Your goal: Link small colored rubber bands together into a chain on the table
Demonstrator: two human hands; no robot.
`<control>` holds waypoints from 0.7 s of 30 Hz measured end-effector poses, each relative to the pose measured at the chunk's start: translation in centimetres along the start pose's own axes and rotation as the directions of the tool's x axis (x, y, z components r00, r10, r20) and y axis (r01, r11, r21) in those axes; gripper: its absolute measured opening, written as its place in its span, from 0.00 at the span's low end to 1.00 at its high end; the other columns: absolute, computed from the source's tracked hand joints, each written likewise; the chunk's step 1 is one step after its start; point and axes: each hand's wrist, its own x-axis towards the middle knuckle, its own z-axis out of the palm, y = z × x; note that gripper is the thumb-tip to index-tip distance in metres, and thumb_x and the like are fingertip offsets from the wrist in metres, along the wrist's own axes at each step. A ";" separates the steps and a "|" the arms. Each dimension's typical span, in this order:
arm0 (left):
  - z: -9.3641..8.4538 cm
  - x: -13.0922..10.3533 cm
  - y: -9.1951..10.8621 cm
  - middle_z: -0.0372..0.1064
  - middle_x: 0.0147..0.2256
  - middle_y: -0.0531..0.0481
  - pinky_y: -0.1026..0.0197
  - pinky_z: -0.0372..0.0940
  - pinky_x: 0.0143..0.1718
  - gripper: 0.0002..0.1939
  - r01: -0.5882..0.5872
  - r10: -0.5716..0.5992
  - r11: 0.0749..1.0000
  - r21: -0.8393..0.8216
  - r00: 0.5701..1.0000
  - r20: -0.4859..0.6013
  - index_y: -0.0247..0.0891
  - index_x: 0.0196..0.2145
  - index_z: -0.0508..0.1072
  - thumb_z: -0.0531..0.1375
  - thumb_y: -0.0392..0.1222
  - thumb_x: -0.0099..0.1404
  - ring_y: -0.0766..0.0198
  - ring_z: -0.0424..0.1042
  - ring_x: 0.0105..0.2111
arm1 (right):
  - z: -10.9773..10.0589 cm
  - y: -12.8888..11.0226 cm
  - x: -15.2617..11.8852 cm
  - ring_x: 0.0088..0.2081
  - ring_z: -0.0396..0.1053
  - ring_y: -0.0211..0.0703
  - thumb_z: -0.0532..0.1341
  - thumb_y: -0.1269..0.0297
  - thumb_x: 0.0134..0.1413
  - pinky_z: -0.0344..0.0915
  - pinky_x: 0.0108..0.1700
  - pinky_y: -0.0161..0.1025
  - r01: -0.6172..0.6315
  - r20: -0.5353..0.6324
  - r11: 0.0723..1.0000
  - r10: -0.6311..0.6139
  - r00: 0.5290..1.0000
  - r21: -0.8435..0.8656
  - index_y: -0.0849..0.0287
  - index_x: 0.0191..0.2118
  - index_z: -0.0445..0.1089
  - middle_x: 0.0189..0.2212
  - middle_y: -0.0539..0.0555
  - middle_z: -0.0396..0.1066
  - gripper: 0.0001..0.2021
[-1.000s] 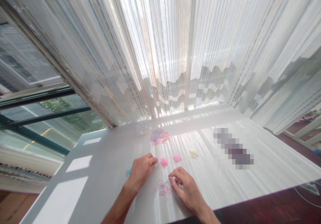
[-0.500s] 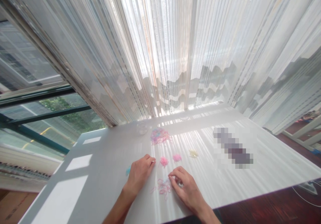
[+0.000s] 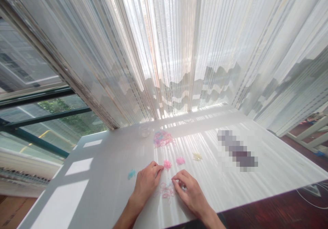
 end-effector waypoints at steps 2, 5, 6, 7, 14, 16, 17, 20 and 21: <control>0.2 0.0 0.1 0.77 0.41 0.52 0.65 0.64 0.35 0.14 0.018 -0.018 1.000 -0.019 1.000 -0.025 0.46 0.45 0.80 0.54 0.38 0.74 0.63 0.79 0.38 | 0.0 -0.1 0.0 0.32 0.71 0.40 0.57 0.69 0.68 0.68 0.38 0.36 0.001 -0.002 1.000 -0.001 1.000 -0.005 0.56 0.38 0.73 0.34 0.51 0.70 0.08; 0.3 0.0 0.2 0.77 0.39 0.52 0.65 0.64 0.36 0.12 0.068 -0.071 0.996 -0.051 0.996 -0.059 0.44 0.41 0.79 0.55 0.40 0.74 0.63 0.78 0.37 | -0.1 -0.1 0.0 0.32 0.71 0.39 0.57 0.69 0.68 0.68 0.38 0.36 0.003 -0.002 1.000 -0.003 1.000 -0.009 0.56 0.38 0.73 0.34 0.51 0.70 0.08; 0.3 0.0 0.3 0.77 0.39 0.52 0.64 0.63 0.36 0.12 0.082 -0.086 0.995 -0.060 0.994 -0.063 0.44 0.40 0.79 0.55 0.40 0.73 0.63 0.78 0.37 | -0.1 -0.1 0.0 0.32 0.71 0.39 0.57 0.69 0.68 0.68 0.37 0.36 0.004 -0.002 1.000 -0.004 1.000 -0.010 0.56 0.38 0.73 0.34 0.51 0.70 0.08; 0.3 0.0 0.4 0.77 0.38 0.53 0.64 0.63 0.36 0.11 0.092 -0.096 0.993 -0.069 0.994 -0.061 0.43 0.39 0.79 0.56 0.41 0.73 0.63 0.78 0.37 | 0.0 -0.1 0.0 0.32 0.71 0.39 0.57 0.69 0.67 0.68 0.37 0.36 0.005 0.000 1.000 -0.005 1.000 -0.011 0.56 0.38 0.73 0.34 0.51 0.70 0.08; 0.0 -0.4 0.8 0.78 0.40 0.52 0.64 0.63 0.37 0.11 0.083 -0.087 0.987 -0.135 0.996 -0.028 0.44 0.40 0.80 0.56 0.42 0.72 0.61 0.78 0.40 | 0.0 -0.1 0.1 0.31 0.71 0.39 0.58 0.70 0.67 0.68 0.38 0.36 0.018 -0.008 1.000 -0.018 1.000 -0.023 0.56 0.38 0.74 0.33 0.51 0.70 0.08; -0.1 -0.6 0.9 0.78 0.40 0.52 0.63 0.64 0.38 0.11 0.076 -0.080 0.984 -0.163 0.997 -0.019 0.45 0.41 0.80 0.56 0.41 0.72 0.61 0.77 0.41 | 0.0 -0.1 0.1 0.31 0.71 0.39 0.58 0.70 0.67 0.68 0.37 0.36 0.023 -0.012 0.999 -0.023 1.000 -0.022 0.56 0.38 0.74 0.33 0.51 0.71 0.07; -0.1 -0.7 0.8 0.78 0.39 0.52 0.63 0.64 0.38 0.11 0.074 -0.078 0.982 -0.173 0.997 -0.018 0.45 0.42 0.80 0.56 0.40 0.72 0.61 0.77 0.41 | 0.0 -0.1 0.1 0.31 0.72 0.39 0.58 0.70 0.67 0.69 0.37 0.36 0.025 -0.014 0.999 -0.025 1.000 -0.021 0.56 0.38 0.74 0.33 0.51 0.71 0.07; -0.3 -1.0 0.6 0.78 0.39 0.52 0.63 0.65 0.40 0.11 0.078 -0.086 0.978 -0.191 0.996 -0.033 0.44 0.42 0.80 0.56 0.40 0.71 0.61 0.78 0.40 | -0.1 -0.2 0.0 0.31 0.72 0.40 0.58 0.70 0.67 0.69 0.37 0.36 0.025 -0.017 1.000 -0.025 1.000 -0.017 0.56 0.38 0.74 0.33 0.51 0.71 0.07; -0.3 -1.1 0.4 0.78 0.39 0.52 0.63 0.65 0.39 0.11 0.085 -0.095 0.977 -0.196 0.995 -0.041 0.45 0.42 0.80 0.56 0.40 0.71 0.61 0.78 0.39 | -0.2 -0.3 0.0 0.31 0.72 0.40 0.58 0.70 0.67 0.69 0.37 0.36 0.027 -0.020 1.000 -0.027 0.999 -0.015 0.56 0.38 0.74 0.33 0.51 0.71 0.07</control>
